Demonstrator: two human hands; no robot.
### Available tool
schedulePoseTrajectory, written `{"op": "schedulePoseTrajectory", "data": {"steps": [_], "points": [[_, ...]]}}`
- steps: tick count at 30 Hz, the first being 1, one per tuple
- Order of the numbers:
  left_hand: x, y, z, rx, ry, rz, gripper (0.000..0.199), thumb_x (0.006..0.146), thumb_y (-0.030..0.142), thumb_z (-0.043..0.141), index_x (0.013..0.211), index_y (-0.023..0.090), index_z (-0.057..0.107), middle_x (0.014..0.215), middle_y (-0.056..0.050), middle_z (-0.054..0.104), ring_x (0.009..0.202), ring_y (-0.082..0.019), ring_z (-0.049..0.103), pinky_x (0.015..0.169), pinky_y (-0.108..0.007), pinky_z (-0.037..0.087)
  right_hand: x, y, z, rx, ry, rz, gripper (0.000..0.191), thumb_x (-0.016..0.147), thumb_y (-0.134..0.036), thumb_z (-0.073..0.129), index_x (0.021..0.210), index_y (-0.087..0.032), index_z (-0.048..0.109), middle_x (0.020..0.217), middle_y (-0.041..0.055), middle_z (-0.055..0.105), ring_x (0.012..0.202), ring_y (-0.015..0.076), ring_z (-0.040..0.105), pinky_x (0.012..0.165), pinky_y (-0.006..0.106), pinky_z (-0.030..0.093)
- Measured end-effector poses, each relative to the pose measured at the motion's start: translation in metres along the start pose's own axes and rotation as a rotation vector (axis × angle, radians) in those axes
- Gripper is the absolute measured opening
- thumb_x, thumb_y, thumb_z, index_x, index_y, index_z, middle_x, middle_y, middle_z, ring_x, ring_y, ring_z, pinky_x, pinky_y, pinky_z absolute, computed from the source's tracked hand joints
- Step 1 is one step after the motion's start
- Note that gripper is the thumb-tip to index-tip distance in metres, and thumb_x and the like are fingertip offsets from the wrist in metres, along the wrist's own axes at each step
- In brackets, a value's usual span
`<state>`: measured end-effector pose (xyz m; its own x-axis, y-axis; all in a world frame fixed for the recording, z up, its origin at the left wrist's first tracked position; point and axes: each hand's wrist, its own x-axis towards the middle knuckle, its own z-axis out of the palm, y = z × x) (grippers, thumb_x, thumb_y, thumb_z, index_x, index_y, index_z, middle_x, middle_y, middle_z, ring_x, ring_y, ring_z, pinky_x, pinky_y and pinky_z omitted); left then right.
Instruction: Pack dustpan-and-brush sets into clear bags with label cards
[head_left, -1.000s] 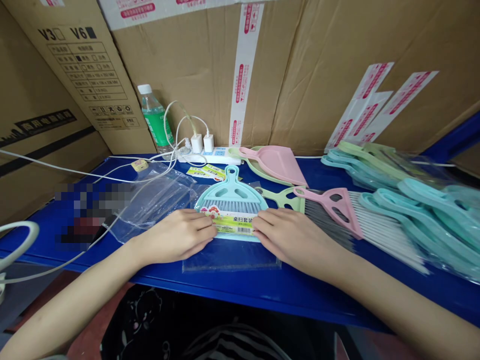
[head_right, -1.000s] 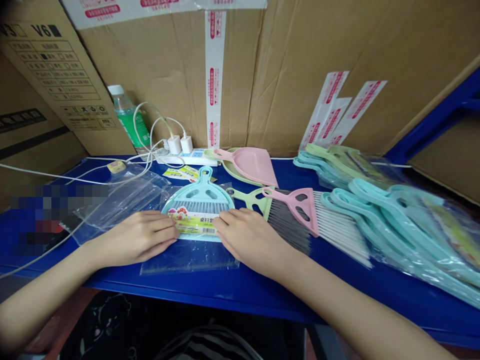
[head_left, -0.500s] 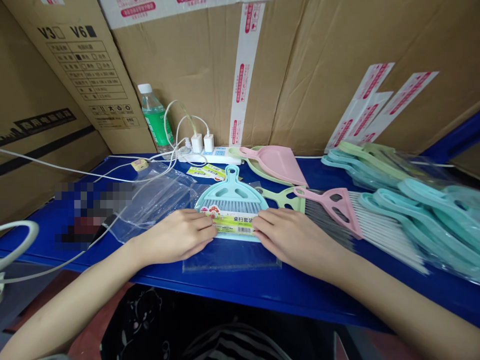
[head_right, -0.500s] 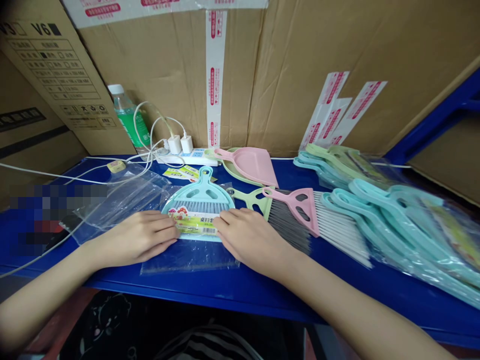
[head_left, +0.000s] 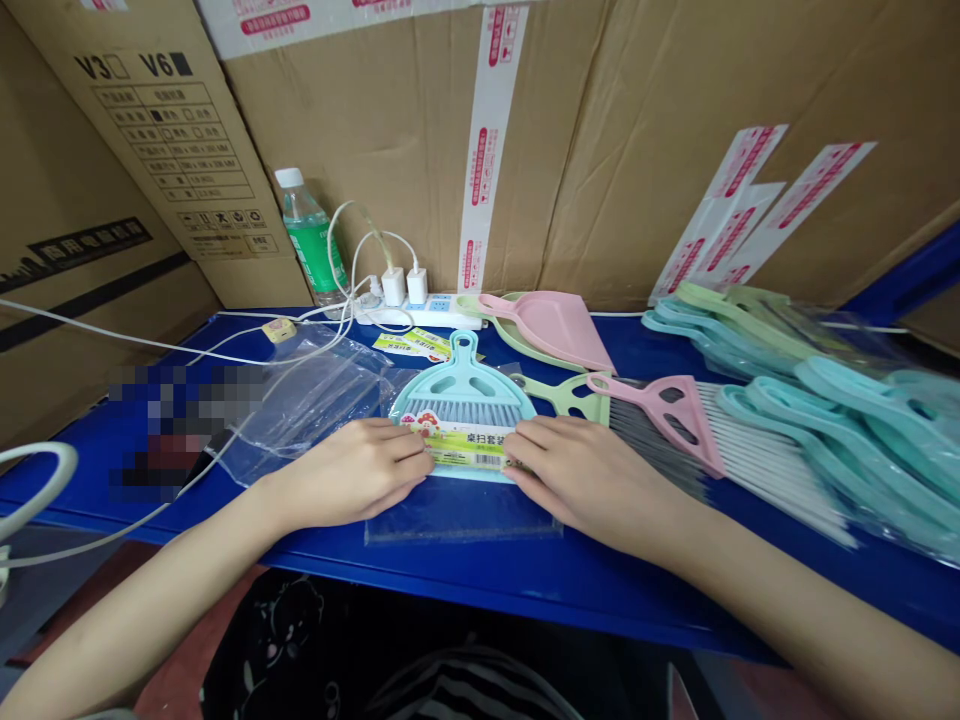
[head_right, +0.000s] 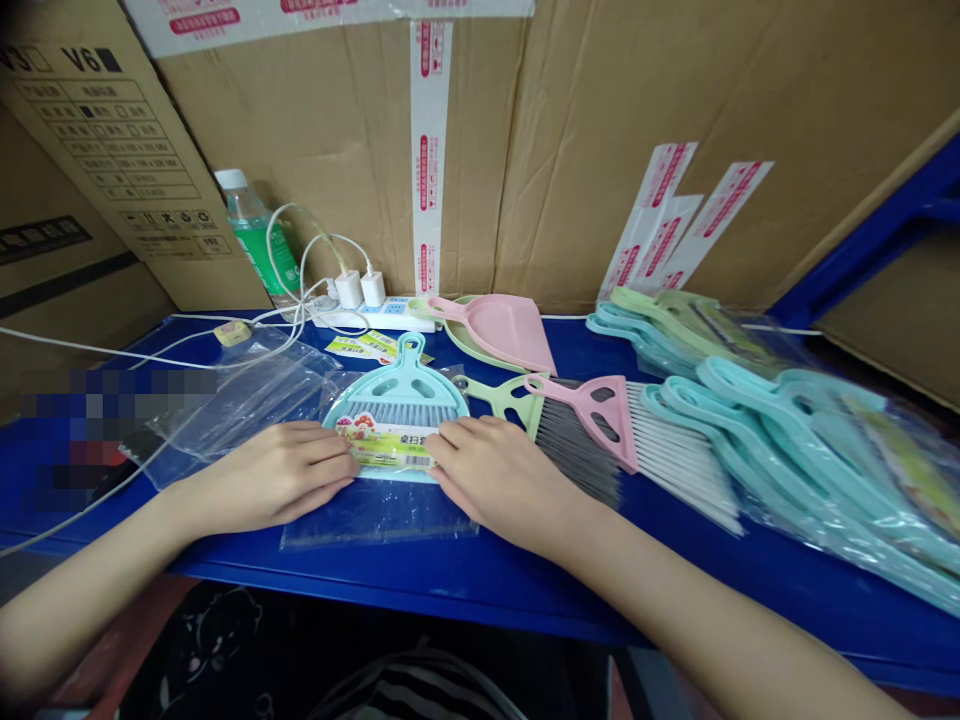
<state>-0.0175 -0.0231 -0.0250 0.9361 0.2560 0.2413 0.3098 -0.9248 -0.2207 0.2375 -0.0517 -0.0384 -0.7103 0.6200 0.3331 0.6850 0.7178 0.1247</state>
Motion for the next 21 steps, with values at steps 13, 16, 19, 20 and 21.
{"op": "schedulePoseTrajectory", "data": {"steps": [13,16,19,20,21], "points": [[-0.0001,0.0002,0.0002,0.004,-0.004,-0.001,0.034,0.100,0.020,0.031,0.082,0.015,0.060,0.074,-0.002,0.063,0.064,-0.014,0.058,0.062,-0.028,0.049,-0.0009,0.0002,0.0011,-0.008,0.006,-0.004,0.009,0.088,-0.015,0.056,0.079,-0.019,0.057,0.074,0.0009,0.064,0.067,0.0182,0.062,0.061,0.031,0.043],[-0.0003,0.0001,0.0003,0.008,-0.005,-0.003,0.035,0.100,0.020,0.032,0.082,0.015,0.061,0.074,-0.002,0.063,0.064,-0.014,0.058,0.062,-0.028,0.050,-0.0011,0.0000,0.0015,-0.007,0.003,-0.001,0.011,0.089,-0.016,0.054,0.079,-0.019,0.057,0.074,0.0010,0.064,0.067,0.0181,0.061,0.061,0.031,0.043],[-0.0005,-0.0001,0.0008,0.010,-0.005,-0.004,0.034,0.100,0.020,0.032,0.083,0.015,0.061,0.074,-0.002,0.064,0.066,-0.014,0.059,0.063,-0.028,0.051,-0.0013,-0.0005,0.0009,-0.002,-0.010,0.005,0.011,0.090,-0.016,0.053,0.080,-0.019,0.057,0.075,0.0014,0.064,0.068,0.0182,0.062,0.061,0.031,0.043],[-0.0006,-0.0002,0.0010,0.008,-0.007,-0.004,0.034,0.100,0.020,0.032,0.083,0.015,0.062,0.074,-0.002,0.064,0.066,-0.014,0.059,0.064,-0.028,0.051,-0.0013,-0.0006,0.0006,0.001,-0.017,0.006,0.011,0.090,-0.016,0.053,0.081,-0.019,0.057,0.075,0.0015,0.064,0.068,0.0183,0.062,0.061,0.031,0.043],[-0.0006,-0.0002,0.0010,0.004,-0.009,-0.004,0.034,0.100,0.020,0.032,0.083,0.015,0.062,0.074,-0.002,0.064,0.066,-0.015,0.059,0.064,-0.028,0.051,-0.0013,-0.0007,0.0002,0.002,-0.024,0.008,0.010,0.090,-0.015,0.053,0.081,-0.019,0.057,0.075,0.0017,0.064,0.068,0.0184,0.062,0.061,0.031,0.043]]}}
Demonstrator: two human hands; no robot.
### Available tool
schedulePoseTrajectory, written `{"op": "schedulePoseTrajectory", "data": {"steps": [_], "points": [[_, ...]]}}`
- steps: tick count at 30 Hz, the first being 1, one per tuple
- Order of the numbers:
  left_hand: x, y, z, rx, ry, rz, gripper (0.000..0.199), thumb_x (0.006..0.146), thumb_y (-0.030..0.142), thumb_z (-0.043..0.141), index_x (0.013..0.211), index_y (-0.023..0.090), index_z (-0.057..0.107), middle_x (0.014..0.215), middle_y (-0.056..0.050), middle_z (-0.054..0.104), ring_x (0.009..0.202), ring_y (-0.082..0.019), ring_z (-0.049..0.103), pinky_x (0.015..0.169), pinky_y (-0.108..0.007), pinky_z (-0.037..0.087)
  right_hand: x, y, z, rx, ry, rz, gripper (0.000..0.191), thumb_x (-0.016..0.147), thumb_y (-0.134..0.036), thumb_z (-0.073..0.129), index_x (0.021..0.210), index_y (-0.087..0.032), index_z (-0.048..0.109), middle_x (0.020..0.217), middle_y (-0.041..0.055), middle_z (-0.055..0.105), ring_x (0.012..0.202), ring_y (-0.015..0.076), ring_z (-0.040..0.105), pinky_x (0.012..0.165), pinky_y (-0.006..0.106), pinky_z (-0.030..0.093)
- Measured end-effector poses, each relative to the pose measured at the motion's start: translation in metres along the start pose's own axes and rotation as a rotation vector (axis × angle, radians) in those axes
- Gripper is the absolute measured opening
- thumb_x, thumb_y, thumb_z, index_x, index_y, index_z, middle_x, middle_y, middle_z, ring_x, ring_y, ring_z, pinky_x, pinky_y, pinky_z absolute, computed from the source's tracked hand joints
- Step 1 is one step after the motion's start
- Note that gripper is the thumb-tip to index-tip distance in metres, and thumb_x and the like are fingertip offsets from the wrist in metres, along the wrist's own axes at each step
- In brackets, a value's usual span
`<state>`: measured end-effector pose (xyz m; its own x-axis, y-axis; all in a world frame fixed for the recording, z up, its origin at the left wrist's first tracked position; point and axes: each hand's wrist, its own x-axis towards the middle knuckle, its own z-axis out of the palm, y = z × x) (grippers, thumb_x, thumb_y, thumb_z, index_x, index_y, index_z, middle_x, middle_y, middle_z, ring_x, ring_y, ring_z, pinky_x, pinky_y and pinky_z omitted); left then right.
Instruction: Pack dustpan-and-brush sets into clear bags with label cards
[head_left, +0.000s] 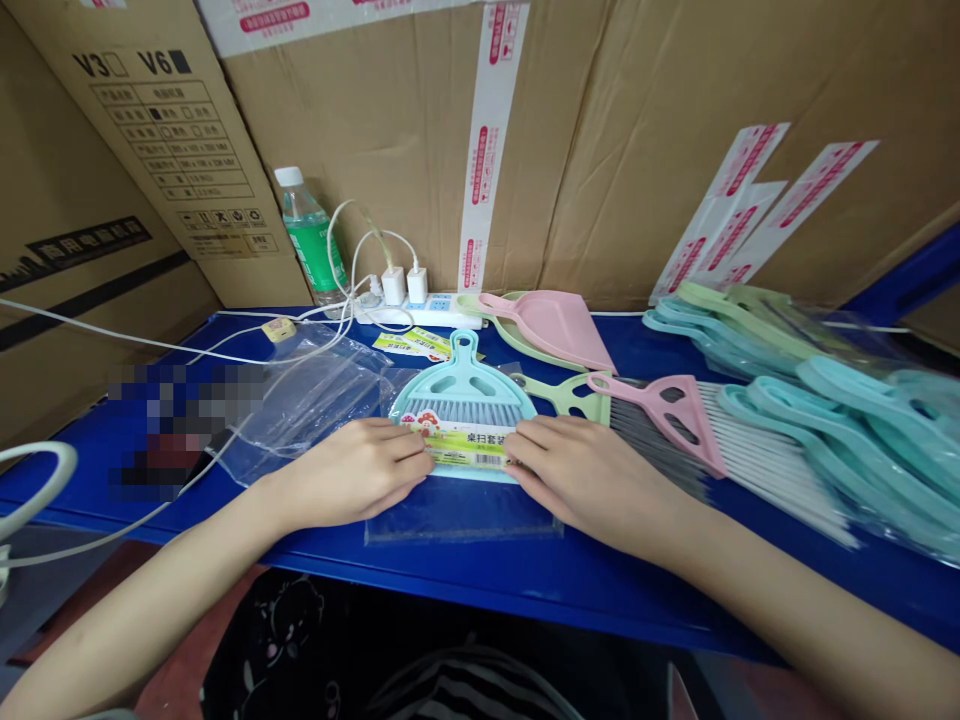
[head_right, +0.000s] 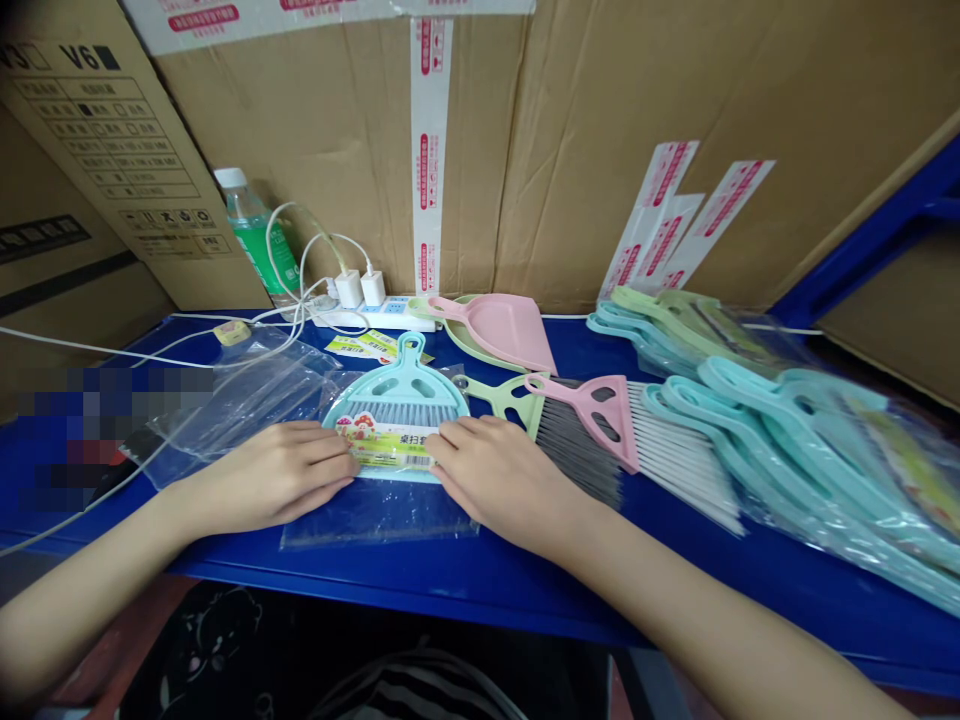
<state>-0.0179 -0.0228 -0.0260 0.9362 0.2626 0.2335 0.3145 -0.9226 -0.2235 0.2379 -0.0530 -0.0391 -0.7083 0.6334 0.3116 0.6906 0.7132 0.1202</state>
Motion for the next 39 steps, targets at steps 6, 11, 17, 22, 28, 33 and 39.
{"op": "schedulePoseTrajectory", "data": {"steps": [6,11,17,22,28,33,39], "points": [[0.0004,0.0006,-0.0011,-0.006,-0.005,-0.006,0.032,0.099,0.020,0.033,0.083,0.015,0.061,0.075,-0.003,0.064,0.066,-0.015,0.059,0.064,-0.028,0.051,0.0006,0.0004,-0.0011,0.003,0.001,-0.001,0.011,0.090,-0.015,0.053,0.081,-0.019,0.057,0.076,0.0020,0.065,0.068,0.0183,0.062,0.062,0.031,0.044],[0.0003,0.0012,-0.0011,-0.008,-0.007,-0.012,0.030,0.099,0.019,0.035,0.083,0.015,0.060,0.076,-0.003,0.064,0.067,-0.015,0.060,0.065,-0.028,0.050,0.0011,0.0003,-0.0001,-0.003,-0.001,0.000,0.010,0.088,-0.014,0.056,0.080,-0.018,0.057,0.075,0.0016,0.065,0.068,0.0184,0.062,0.061,0.031,0.043],[-0.0006,0.0007,0.0004,-0.015,-0.012,-0.014,0.030,0.099,0.020,0.035,0.084,0.016,0.060,0.076,-0.003,0.064,0.069,-0.015,0.060,0.066,-0.028,0.051,0.0004,0.0002,0.0001,0.002,0.003,0.004,0.009,0.089,-0.015,0.055,0.081,-0.018,0.057,0.075,0.0016,0.064,0.068,0.0183,0.061,0.062,0.031,0.043],[-0.0010,0.0001,0.0006,-0.013,-0.018,-0.020,0.028,0.098,0.020,0.036,0.083,0.016,0.059,0.077,-0.003,0.064,0.069,-0.015,0.061,0.067,-0.029,0.052,0.0000,0.0007,-0.0006,-0.004,-0.012,0.001,0.011,0.090,-0.015,0.052,0.080,-0.019,0.057,0.076,0.0022,0.065,0.070,0.0182,0.061,0.062,0.031,0.043],[-0.0006,0.0006,0.0001,-0.006,-0.024,-0.018,0.028,0.098,0.019,0.036,0.084,0.016,0.060,0.078,-0.003,0.064,0.069,-0.015,0.061,0.066,-0.029,0.052,0.0001,0.0014,0.0002,-0.004,-0.008,-0.007,0.013,0.090,-0.015,0.050,0.080,-0.019,0.057,0.076,0.0022,0.065,0.069,0.0177,0.061,0.062,0.031,0.043],[-0.0008,0.0007,0.0001,-0.003,-0.015,-0.012,0.028,0.098,0.019,0.036,0.085,0.016,0.060,0.077,-0.003,0.065,0.069,-0.015,0.061,0.066,-0.030,0.052,-0.0003,0.0018,0.0016,-0.013,-0.008,-0.010,0.012,0.090,-0.015,0.051,0.080,-0.019,0.057,0.075,0.0019,0.064,0.068,0.0177,0.060,0.062,0.031,0.042],[-0.0005,0.0000,-0.0002,-0.012,-0.023,-0.015,0.030,0.098,0.020,0.035,0.083,0.016,0.060,0.077,-0.003,0.065,0.069,-0.015,0.062,0.066,-0.030,0.053,0.0001,0.0009,-0.0004,-0.008,-0.008,-0.005,0.009,0.088,-0.014,0.055,0.080,-0.019,0.057,0.075,0.0015,0.064,0.068,0.0180,0.061,0.062,0.031,0.042]]}}
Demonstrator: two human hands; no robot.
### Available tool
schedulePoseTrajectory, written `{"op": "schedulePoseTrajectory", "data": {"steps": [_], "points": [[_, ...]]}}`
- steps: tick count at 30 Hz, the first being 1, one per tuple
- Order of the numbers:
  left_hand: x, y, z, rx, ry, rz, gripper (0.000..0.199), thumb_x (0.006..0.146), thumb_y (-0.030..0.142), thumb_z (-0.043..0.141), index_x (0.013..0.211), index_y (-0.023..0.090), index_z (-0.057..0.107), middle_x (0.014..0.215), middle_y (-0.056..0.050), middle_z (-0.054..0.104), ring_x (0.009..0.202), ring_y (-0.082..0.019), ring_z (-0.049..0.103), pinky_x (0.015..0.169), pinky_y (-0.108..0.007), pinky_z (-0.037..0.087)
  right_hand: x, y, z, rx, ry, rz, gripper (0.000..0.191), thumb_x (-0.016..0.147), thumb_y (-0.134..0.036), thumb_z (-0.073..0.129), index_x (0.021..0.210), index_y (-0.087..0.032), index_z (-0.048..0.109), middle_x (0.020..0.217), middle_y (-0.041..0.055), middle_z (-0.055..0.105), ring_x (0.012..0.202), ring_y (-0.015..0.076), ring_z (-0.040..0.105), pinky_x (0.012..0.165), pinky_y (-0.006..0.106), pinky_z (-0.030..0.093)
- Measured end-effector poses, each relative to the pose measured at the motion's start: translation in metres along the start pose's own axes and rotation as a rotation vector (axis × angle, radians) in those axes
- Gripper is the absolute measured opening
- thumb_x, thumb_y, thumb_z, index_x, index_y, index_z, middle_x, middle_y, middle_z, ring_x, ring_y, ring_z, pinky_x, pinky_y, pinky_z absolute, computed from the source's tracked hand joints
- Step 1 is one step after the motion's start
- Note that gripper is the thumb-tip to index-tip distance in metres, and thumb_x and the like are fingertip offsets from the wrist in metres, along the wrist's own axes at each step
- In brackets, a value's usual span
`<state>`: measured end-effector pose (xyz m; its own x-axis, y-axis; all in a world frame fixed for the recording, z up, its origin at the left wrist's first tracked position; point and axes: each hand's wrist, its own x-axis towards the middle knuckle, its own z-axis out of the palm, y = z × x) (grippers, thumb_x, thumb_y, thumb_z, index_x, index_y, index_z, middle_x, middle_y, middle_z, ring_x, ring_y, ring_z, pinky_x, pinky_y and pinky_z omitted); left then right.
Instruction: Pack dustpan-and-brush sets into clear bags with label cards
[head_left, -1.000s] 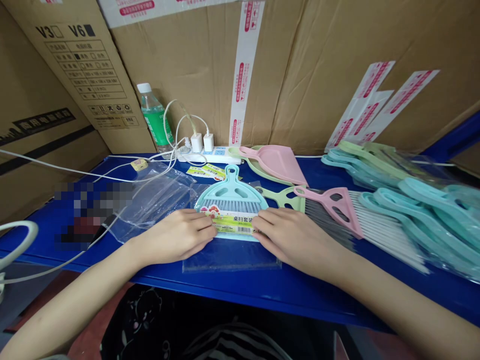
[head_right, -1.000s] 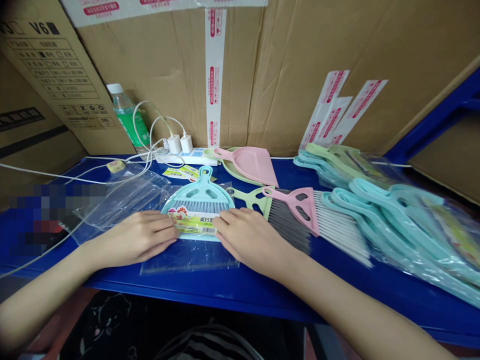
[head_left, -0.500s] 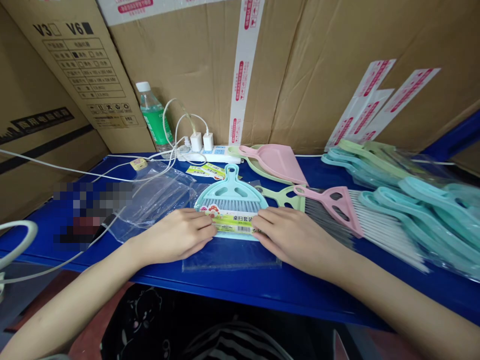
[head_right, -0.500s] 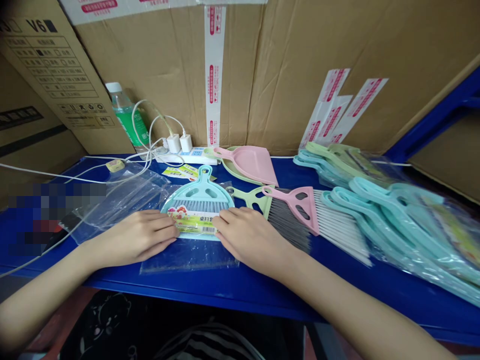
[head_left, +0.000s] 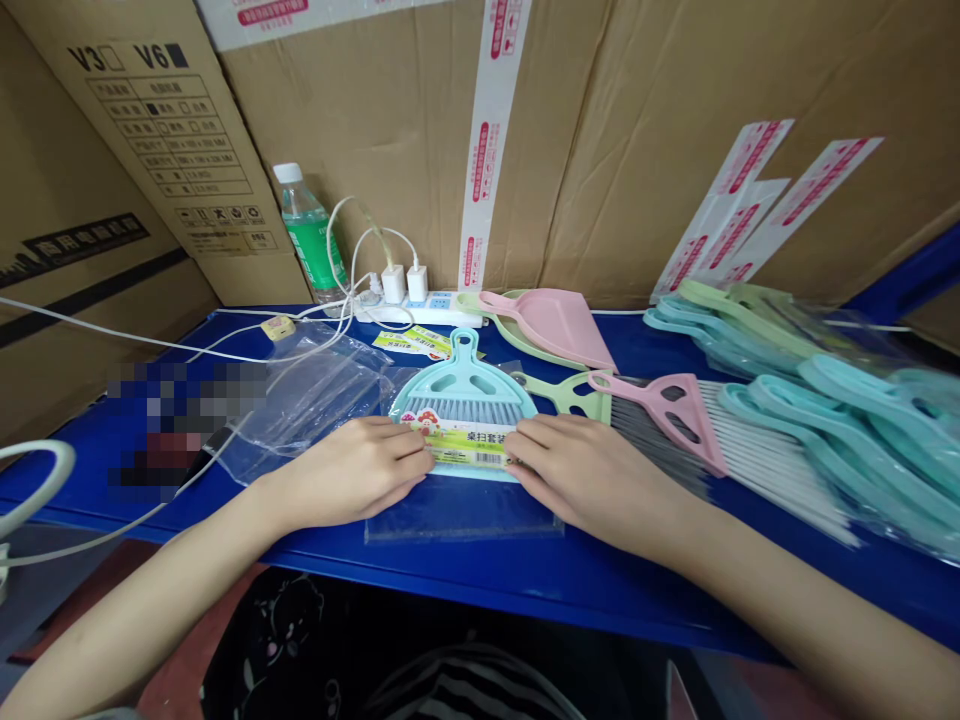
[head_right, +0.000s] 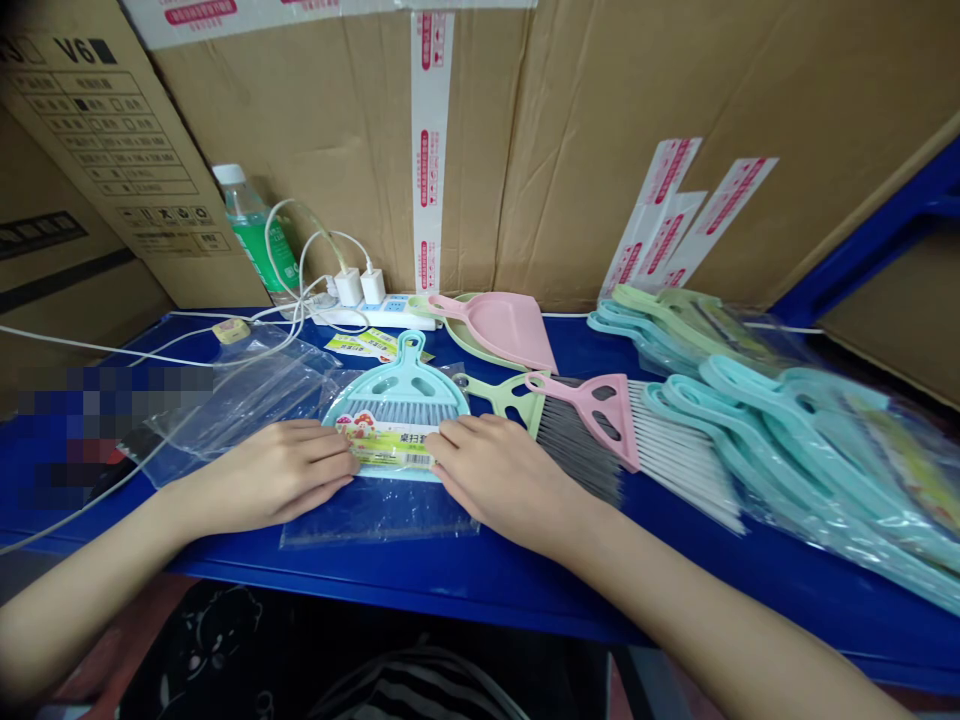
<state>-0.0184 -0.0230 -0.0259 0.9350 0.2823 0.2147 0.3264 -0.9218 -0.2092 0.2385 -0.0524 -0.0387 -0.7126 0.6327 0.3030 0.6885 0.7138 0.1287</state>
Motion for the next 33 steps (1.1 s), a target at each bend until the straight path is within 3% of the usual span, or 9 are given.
{"op": "schedulePoseTrajectory", "data": {"steps": [33], "points": [[-0.0002,0.0007,0.0002,0.004,-0.004,-0.013,0.031,0.099,0.020,0.034,0.084,0.016,0.060,0.077,-0.003,0.064,0.070,-0.015,0.061,0.067,-0.029,0.052,0.0003,-0.0007,0.0004,0.008,0.013,0.002,0.010,0.088,-0.015,0.055,0.080,-0.019,0.056,0.075,0.0016,0.065,0.068,0.0182,0.061,0.061,0.031,0.043]]}}
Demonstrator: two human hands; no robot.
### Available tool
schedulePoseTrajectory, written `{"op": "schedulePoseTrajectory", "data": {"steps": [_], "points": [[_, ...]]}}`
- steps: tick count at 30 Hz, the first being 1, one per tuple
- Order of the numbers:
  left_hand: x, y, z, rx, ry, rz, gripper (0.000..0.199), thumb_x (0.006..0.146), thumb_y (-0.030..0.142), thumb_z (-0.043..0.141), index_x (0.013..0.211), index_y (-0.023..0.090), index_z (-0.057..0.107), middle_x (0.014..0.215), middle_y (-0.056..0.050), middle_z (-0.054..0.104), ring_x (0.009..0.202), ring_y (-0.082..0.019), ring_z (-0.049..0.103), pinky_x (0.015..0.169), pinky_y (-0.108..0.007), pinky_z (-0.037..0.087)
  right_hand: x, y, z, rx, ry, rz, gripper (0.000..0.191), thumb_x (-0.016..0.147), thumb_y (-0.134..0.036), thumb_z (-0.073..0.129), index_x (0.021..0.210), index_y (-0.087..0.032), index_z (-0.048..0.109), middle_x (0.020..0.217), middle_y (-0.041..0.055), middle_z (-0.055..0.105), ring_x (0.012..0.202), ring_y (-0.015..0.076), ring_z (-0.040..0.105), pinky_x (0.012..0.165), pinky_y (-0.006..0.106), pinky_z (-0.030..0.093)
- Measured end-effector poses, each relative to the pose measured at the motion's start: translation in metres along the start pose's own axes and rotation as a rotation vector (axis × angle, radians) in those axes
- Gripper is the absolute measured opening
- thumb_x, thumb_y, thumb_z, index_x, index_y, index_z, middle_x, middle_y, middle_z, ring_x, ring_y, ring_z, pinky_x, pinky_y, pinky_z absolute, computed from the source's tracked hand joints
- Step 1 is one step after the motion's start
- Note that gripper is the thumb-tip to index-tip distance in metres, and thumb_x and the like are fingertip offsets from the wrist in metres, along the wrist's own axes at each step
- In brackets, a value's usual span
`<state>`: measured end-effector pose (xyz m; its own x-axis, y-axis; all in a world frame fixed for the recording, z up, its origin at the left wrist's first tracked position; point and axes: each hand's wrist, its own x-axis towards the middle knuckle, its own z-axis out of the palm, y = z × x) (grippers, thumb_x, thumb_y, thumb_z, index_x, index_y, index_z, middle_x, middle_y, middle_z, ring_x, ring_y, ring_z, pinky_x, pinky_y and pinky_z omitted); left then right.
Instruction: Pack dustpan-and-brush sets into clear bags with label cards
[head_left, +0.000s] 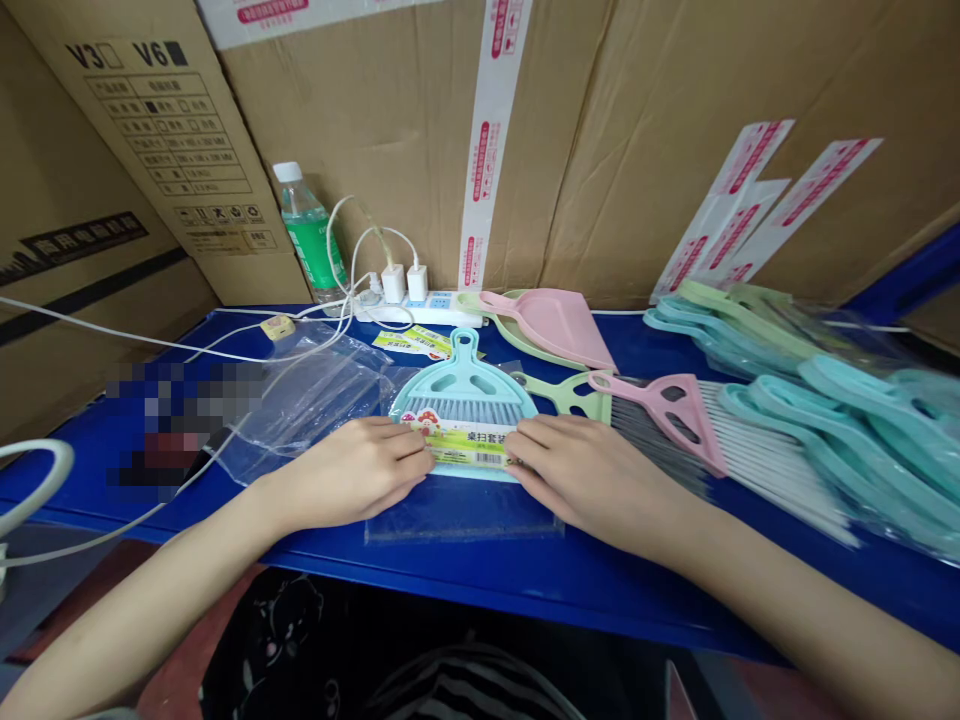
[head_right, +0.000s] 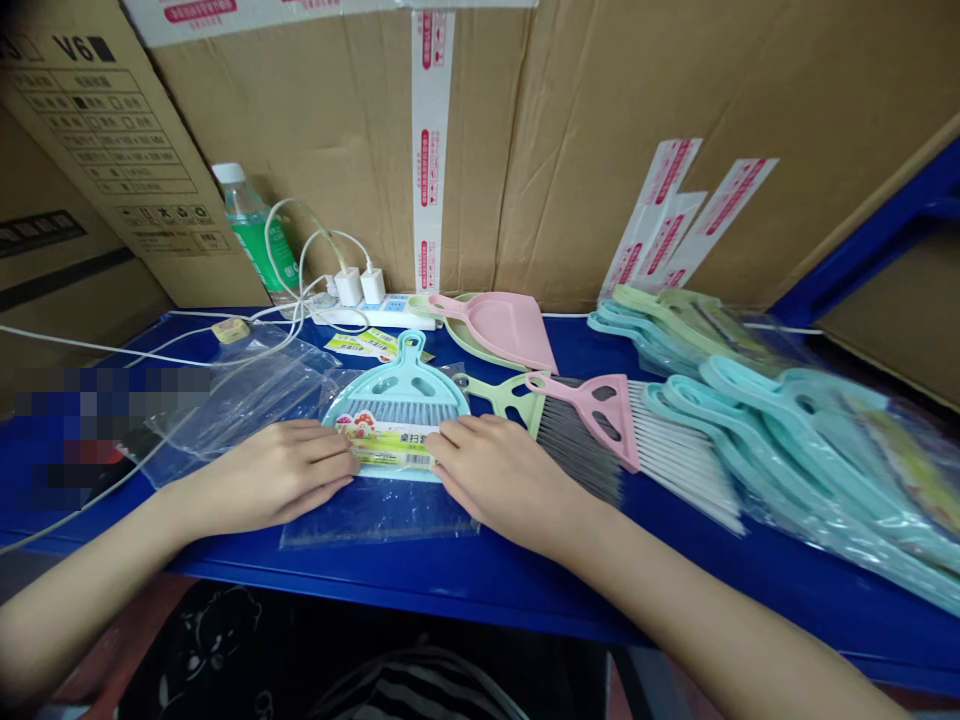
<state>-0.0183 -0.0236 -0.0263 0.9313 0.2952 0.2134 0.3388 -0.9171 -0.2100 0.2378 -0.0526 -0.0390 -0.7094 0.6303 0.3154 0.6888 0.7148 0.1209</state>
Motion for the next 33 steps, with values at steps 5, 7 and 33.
{"op": "schedulePoseTrajectory", "data": {"steps": [5,7,33], "points": [[0.0006,-0.0002,0.0003,-0.002,0.007,0.010,0.030,0.099,0.020,0.034,0.082,0.016,0.059,0.076,-0.003,0.064,0.067,-0.015,0.060,0.065,-0.030,0.052,0.0001,0.0006,0.0000,0.001,0.000,-0.001,0.011,0.089,-0.015,0.053,0.080,-0.019,0.056,0.075,0.0017,0.065,0.068,0.0181,0.062,0.062,0.031,0.044],[0.0007,-0.0002,0.0004,0.000,0.002,0.009,0.029,0.098,0.020,0.035,0.082,0.016,0.060,0.076,-0.002,0.064,0.068,-0.016,0.061,0.066,-0.030,0.052,0.0001,0.0007,0.0000,0.003,0.005,-0.003,0.009,0.088,-0.015,0.055,0.080,-0.019,0.057,0.075,0.0016,0.065,0.068,0.0183,0.062,0.062,0.031,0.044],[-0.0001,0.0005,-0.0007,0.002,0.009,0.014,0.033,0.099,0.020,0.033,0.083,0.015,0.060,0.076,-0.003,0.064,0.067,-0.016,0.060,0.064,-0.029,0.052,0.0004,0.0005,-0.0033,0.036,0.005,0.001,0.011,0.084,-0.023,0.067,0.081,-0.017,0.058,0.076,0.0021,0.065,0.067,0.0190,0.063,0.060,0.030,0.044]]}}
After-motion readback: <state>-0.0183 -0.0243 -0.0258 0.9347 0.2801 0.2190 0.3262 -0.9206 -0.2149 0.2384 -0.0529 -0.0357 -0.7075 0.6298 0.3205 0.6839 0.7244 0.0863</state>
